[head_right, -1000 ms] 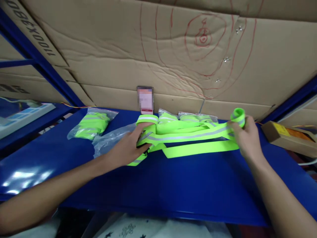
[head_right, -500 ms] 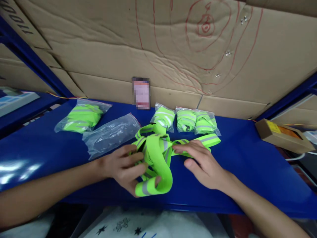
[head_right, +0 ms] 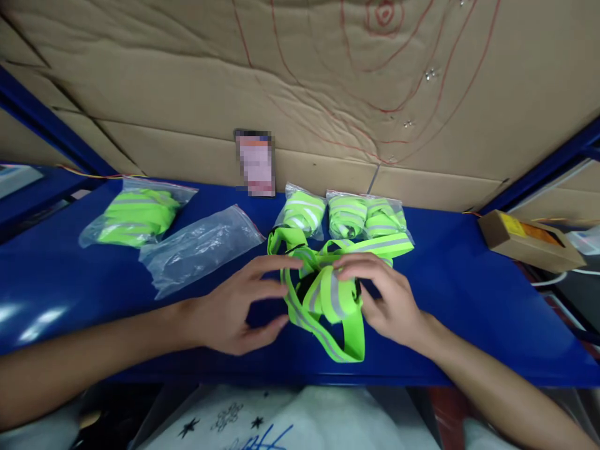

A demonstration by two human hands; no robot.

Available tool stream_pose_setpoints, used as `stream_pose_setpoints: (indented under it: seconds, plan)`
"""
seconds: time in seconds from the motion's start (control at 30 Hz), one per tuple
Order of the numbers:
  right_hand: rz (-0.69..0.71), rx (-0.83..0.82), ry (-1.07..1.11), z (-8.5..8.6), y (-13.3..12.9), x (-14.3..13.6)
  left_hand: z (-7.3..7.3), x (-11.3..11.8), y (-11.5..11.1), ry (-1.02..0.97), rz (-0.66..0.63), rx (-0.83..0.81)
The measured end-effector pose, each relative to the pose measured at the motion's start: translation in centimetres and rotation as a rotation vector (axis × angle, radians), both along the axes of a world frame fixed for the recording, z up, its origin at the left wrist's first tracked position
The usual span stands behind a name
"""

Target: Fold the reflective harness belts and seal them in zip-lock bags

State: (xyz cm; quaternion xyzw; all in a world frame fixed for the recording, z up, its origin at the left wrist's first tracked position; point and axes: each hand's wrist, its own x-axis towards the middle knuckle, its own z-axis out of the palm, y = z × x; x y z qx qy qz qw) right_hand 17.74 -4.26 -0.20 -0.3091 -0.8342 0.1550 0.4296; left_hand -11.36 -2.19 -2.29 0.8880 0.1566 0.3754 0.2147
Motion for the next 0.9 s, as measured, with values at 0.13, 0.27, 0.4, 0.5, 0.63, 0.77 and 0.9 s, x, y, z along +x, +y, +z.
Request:
stream_pose_setpoints:
  seconds: [0.13,0.27,0.4,0.5,0.63,0.77,0.9]
  plan:
    - [0.137,0.139,-0.052,-0.1,-1.2,-0.4,0.3,0.9,0.1,0.175,0.046,-0.168]
    - [0.160,0.143,-0.065,0.1,-0.9,-0.4,0.9,1.1,-0.1,0.287,0.093,-0.198]
    - [0.109,0.155,-0.094,0.6,0.1,0.2,1.1,1.0,-0.2,0.284,0.141,-0.110]
    - [0.037,0.039,-0.167,1.4,0.8,1.0,0.8,1.0,-0.2,0.239,0.170,0.019]
    - [-0.159,0.000,-0.251,2.2,1.4,2.6,0.8,0.8,-0.3,0.137,0.323,0.241]
    - [-0.345,0.177,-0.233,2.4,0.2,2.1,0.9,0.6,-0.3,0.186,0.399,0.410]
    - [-0.047,0.316,-0.310,1.1,-2.1,-0.8,0.4,0.8,-0.5,0.297,0.286,0.532]
